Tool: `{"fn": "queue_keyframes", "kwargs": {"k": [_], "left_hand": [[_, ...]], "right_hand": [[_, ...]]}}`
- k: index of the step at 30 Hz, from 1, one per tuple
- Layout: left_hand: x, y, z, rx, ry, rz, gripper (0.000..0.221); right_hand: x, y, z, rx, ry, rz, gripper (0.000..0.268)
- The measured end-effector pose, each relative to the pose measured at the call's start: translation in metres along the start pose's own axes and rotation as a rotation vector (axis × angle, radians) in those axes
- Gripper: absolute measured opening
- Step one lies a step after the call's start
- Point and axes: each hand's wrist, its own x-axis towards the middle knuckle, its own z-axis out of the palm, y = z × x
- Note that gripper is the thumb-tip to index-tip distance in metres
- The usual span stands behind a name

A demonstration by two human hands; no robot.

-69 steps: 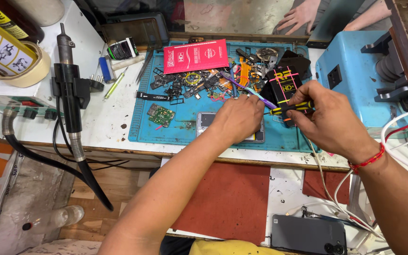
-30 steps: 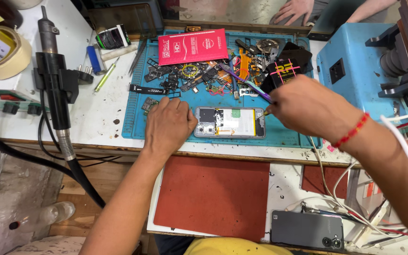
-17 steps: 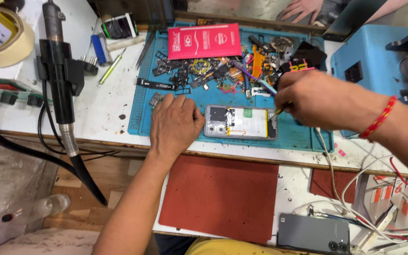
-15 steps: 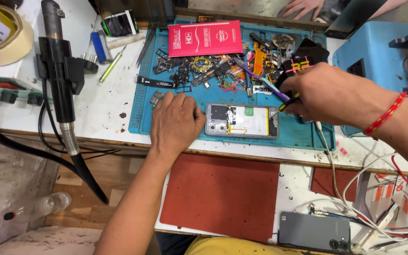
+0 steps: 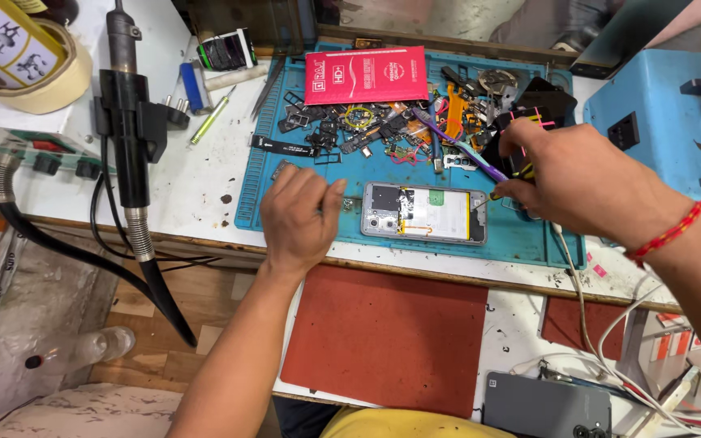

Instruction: The person uses a screwdriver to remove screws from the back of a disassembled smartphone. They then use a prying tool to lift and separate the phone's internal components from the chassis.

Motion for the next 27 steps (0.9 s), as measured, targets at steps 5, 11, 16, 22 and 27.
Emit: {"fn": "queue_keyframes", "kwargs": {"k": [5,11,16,22,27], "left_hand": [[-0.016,0.020,-0.011,-0.183,0.082,-0.029,0.020],[0.003,0.052,0.010,-0.136,-0.126,0.100,0.023],[0.021,0.073,0.037,-0.011,-0.335,0.239,0.068],[0.020,0.071,0.046,0.095,-0.595,0.145,0.071],[0.007,0.071,0.050,0.040,-0.503,0.130,0.068]], "right_hand": [[-0.002,0.007,0.002,-0.049,-0.035,-0.103,0.034],[0.005,-0.004,-0.005,0.070,-0.001,-0.195,0.032],[0.002,-0.014,-0.011,0.087,0.036,-0.241,0.027],[-0.002,-0.011,-0.011,0.090,0.051,-0.297,0.026],[-0.001,-0.006,-0.011,0.090,0.035,-0.273,0.020]]}}
